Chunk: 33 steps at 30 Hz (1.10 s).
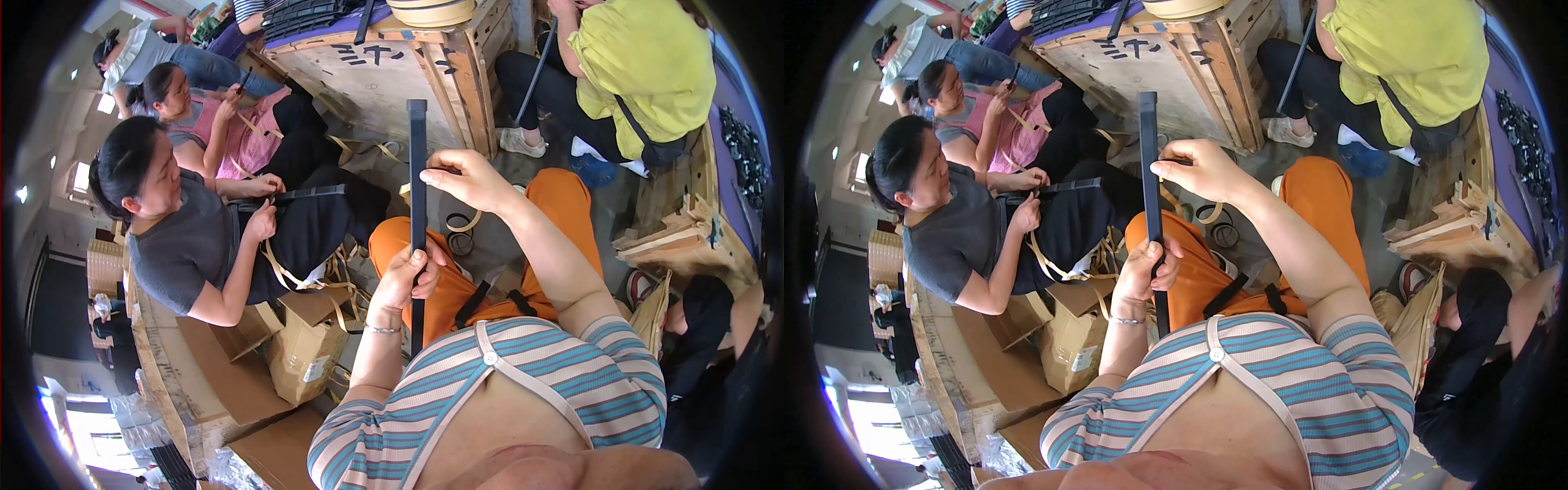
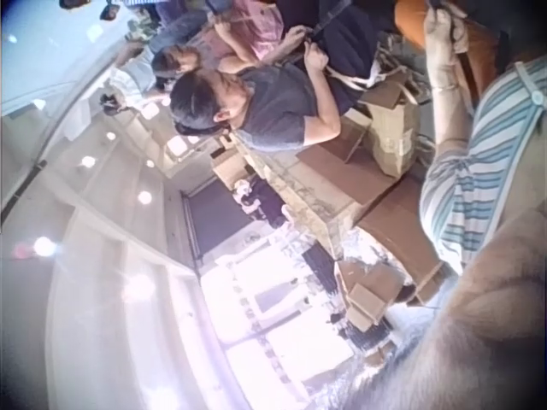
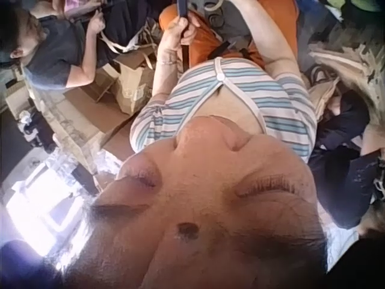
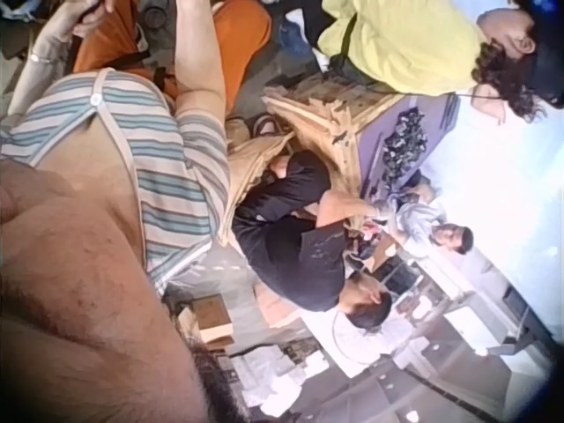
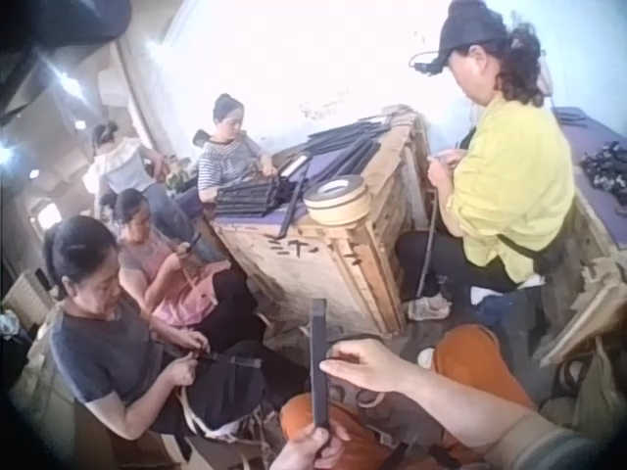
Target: Applying small pieces of tan tape to long black rods in a workshop environment.
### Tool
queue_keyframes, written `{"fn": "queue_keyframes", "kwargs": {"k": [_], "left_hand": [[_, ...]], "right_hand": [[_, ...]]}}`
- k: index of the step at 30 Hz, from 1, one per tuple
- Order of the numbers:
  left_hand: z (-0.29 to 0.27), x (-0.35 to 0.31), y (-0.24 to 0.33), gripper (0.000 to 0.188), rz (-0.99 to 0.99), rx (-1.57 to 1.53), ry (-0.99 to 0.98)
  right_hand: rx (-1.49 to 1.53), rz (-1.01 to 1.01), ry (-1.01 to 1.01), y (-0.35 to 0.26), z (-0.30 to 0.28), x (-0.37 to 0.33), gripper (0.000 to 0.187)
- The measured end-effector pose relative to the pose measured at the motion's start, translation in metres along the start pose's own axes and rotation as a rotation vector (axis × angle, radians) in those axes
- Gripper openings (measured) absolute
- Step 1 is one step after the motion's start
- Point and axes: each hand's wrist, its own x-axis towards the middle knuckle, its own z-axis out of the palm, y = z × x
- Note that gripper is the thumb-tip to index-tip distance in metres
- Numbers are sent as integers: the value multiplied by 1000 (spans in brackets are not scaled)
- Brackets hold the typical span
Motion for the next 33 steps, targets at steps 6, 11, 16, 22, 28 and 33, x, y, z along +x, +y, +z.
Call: {"fn": "queue_keyframes", "kwargs": {"k": [6, 11, 16, 22, 28, 33], "left_hand": [[-22, 6, -3, 37, -13, -79, -100], [-9, 11, -11, 32, 51, -71, 65], [0, 6, -20, 20, 264, 367, 609], [-9, 3, -25, 18, 458, 748, 856], [5, -21, -8, 16, 353, 437, 720], [8, -31, 0, 17, 355, 370, 586]], "right_hand": [[-7, 27, 90, 3, 15, 12, 19], [-107, 1, 208, 15, 27, 17, 21], [-93, 22, 227, 20, 33, 15, 22], [-42, -20, 135, 25, 36, 17, 20], [-41, -51, 34, 3, 36, 9, 19], [-28, -55, -1, 3, 38, 9, 20]]}}
